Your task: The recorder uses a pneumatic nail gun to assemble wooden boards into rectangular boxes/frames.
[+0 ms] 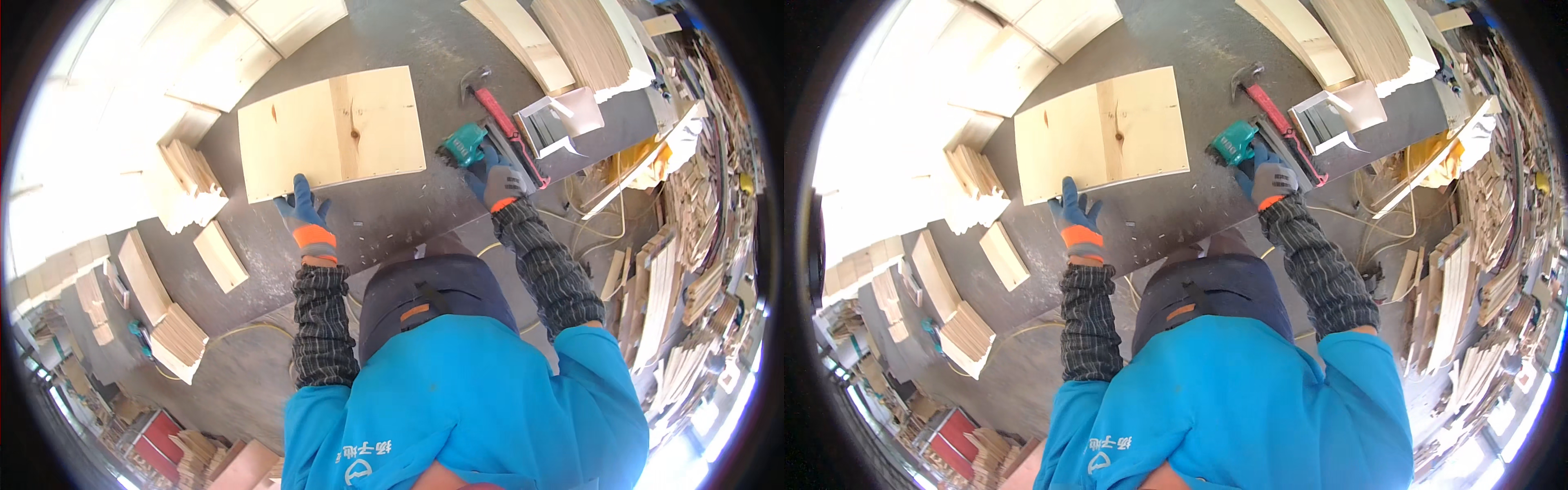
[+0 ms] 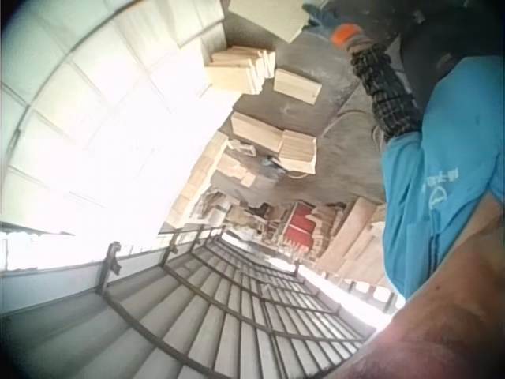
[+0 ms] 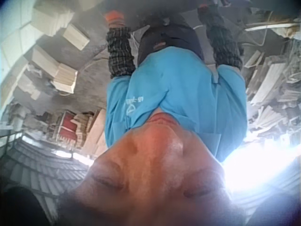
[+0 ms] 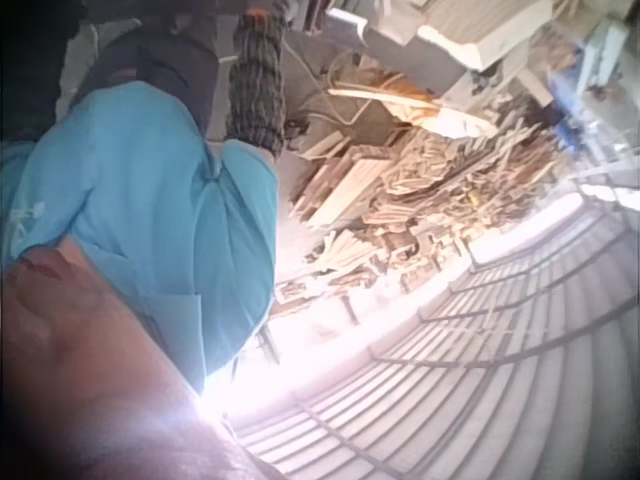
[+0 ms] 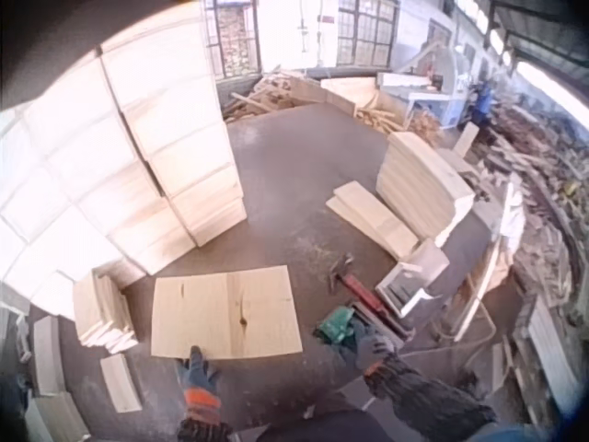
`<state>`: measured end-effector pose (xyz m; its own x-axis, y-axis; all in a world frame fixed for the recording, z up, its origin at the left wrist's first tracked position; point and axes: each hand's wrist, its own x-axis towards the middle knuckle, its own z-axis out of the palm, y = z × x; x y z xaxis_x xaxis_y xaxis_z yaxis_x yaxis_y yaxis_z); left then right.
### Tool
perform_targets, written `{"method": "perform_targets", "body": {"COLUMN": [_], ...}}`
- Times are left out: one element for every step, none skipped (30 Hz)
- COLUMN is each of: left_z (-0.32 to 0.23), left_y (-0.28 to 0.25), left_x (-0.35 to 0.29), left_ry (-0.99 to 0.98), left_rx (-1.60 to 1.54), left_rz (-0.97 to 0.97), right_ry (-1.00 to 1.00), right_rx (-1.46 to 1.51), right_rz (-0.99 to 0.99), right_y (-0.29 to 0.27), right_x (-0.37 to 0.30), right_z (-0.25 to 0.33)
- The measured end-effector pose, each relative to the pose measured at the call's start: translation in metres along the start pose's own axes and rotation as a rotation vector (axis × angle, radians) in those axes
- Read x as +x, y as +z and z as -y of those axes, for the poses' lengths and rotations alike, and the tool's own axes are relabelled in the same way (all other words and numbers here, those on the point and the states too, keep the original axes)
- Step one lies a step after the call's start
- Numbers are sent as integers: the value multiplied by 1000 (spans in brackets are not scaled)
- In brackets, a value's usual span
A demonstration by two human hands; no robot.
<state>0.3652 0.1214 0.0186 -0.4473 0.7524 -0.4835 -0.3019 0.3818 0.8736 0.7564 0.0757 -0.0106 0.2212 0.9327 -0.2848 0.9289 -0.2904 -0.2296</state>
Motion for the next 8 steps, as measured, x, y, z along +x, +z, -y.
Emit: {"method": "perform_targets", "body": {"left_z": [1,4,6,6,3,1,1,2], "left_y": [0,1,4,4,11,16,24,29], "left_x": [4,7,5,5,2,0,-1,-4], "left_ry": [-29,-17,-39,-59,-82,-69,-153,-234], "left_rx": [-19,-9,-36,-63,-76,-59,-75,-95], "left_rz": [6,15,-15,-48,-37,-27,-10,-5], "right_ry": [-118,-233,-220,-202,-172,-172,-175,-181], "right_rx": [54,106,121,415,706,751,795,856], "right_rz": [-141,-284,-291,-236,-185,-178,-177,-173], "right_y": [-9,-17,-25,-31,-35,-35,-39,-42], "right_x": [0,1,9,26,45,70,96,115], "right_z": [7,14,24,39,50,65,78,93]}}
